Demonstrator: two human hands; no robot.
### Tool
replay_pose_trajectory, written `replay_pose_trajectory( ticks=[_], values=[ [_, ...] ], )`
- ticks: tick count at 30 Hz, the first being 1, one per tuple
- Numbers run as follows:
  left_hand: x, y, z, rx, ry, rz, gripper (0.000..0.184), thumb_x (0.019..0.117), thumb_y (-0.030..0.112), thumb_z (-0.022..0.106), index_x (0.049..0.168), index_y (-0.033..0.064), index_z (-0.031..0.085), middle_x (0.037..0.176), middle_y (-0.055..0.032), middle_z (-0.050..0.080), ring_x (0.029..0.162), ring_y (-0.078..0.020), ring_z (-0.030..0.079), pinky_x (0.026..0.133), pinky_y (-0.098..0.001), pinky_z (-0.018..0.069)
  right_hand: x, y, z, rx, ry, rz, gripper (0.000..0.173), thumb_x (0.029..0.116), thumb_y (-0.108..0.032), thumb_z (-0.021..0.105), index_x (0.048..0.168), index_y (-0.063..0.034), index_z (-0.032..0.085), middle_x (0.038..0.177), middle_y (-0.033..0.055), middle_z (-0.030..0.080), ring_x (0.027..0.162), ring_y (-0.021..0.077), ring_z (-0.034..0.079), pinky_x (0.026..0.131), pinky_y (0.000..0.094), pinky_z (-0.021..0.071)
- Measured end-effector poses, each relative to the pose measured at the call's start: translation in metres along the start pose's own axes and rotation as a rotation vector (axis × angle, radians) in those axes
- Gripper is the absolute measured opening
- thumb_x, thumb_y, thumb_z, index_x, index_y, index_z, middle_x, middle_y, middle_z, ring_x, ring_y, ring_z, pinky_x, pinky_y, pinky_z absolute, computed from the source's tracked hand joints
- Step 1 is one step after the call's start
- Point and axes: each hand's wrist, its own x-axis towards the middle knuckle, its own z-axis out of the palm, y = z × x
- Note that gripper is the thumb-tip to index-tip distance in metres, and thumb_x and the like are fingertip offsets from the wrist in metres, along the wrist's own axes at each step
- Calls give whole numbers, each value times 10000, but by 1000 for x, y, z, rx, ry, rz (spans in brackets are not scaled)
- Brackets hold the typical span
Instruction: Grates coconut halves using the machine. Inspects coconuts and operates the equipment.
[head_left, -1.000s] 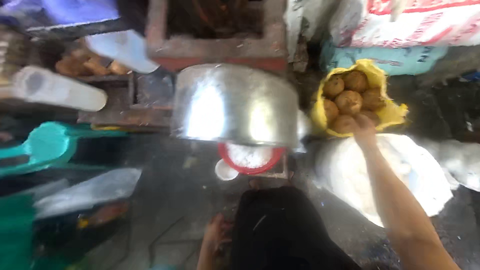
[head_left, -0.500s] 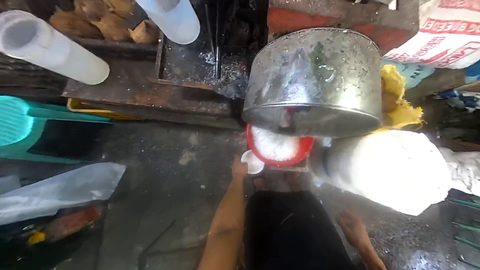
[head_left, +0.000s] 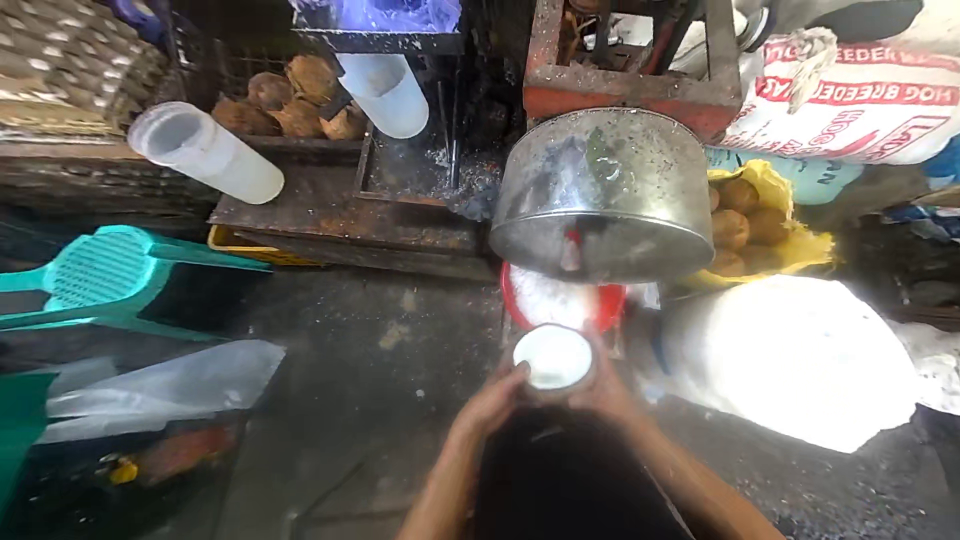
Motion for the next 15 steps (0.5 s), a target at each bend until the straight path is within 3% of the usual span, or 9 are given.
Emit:
replay_pose_trajectory(
  ticks=[1,3,6,7,9,11,13,14,15],
  values=[
    [4,6,-2,67,-84,95,1179,806,568,784,1639,195,37,1456,-110,559,1177,-247,663,915,-445,605,6,-7,-1,32,64,-31,1462,568,-547,949,1571,111,114,1574,242,374,1403,161,475,1157,297,439],
    [23,11,1,199,-111,294,1401,641,696,854,1632,91,69,1545,-114,471,1310,-202,578,1047,-409,545,11,-14,-1,91,160,-38,1434,612,-604,920,1572,103,123,1571,221,388,1396,156,483,1146,290,453],
    [73,9,23,156,143,458,1385,549,724,871,1552,-6,255,1374,-138,598,1175,-173,650,977,-392,583,31,-2,1,246,303,5,1378,628,-580,923,1562,50,128,1493,190,468,1299,183,570,1055,349,542],
    [91,11,30,117,212,463,1303,601,656,869,1543,-16,269,1341,-146,611,1141,-165,661,958,-384,587,43,4,1,296,359,30,1383,614,-573,931,1562,26,121,1463,188,491,1256,201,600,1017,382,568],
    [128,25,48,-9,316,444,937,811,325,736,1545,-17,265,1313,-185,596,1112,-189,648,949,-401,573,76,9,-2,374,479,120,1359,608,-535,931,1568,-10,124,1409,199,520,1190,242,633,962,445,590],
    [158,45,61,-93,377,455,704,934,176,626,1519,-18,287,1272,-209,586,1092,-227,639,937,-429,569,112,10,-8,498,552,168,1144,721,-386,865,1556,-14,177,1369,220,537,1169,284,635,954,493,584],
    [178,78,73,-43,429,489,655,915,131,668,1467,-50,366,1248,-223,610,1095,-250,643,939,-442,568,148,3,-16,630,577,163,784,902,-288,708,1513,-7,305,1309,225,590,1138,304,644,954,515,573],
    [182,94,84,14,458,509,654,878,89,730,1436,-60,423,1242,-227,631,1112,-262,650,954,-450,567,160,-8,-20,699,587,181,578,1015,-274,570,1489,-18,361,1287,213,603,1122,296,640,944,507,569],
    [182,111,97,114,479,547,676,842,63,792,1416,-61,455,1246,-214,645,1140,-250,651,985,-431,559,170,-20,-24,778,603,196,466,1081,-330,443,1451,-47,417,1241,185,624,1080,279,648,901,492,575]
  ],
)
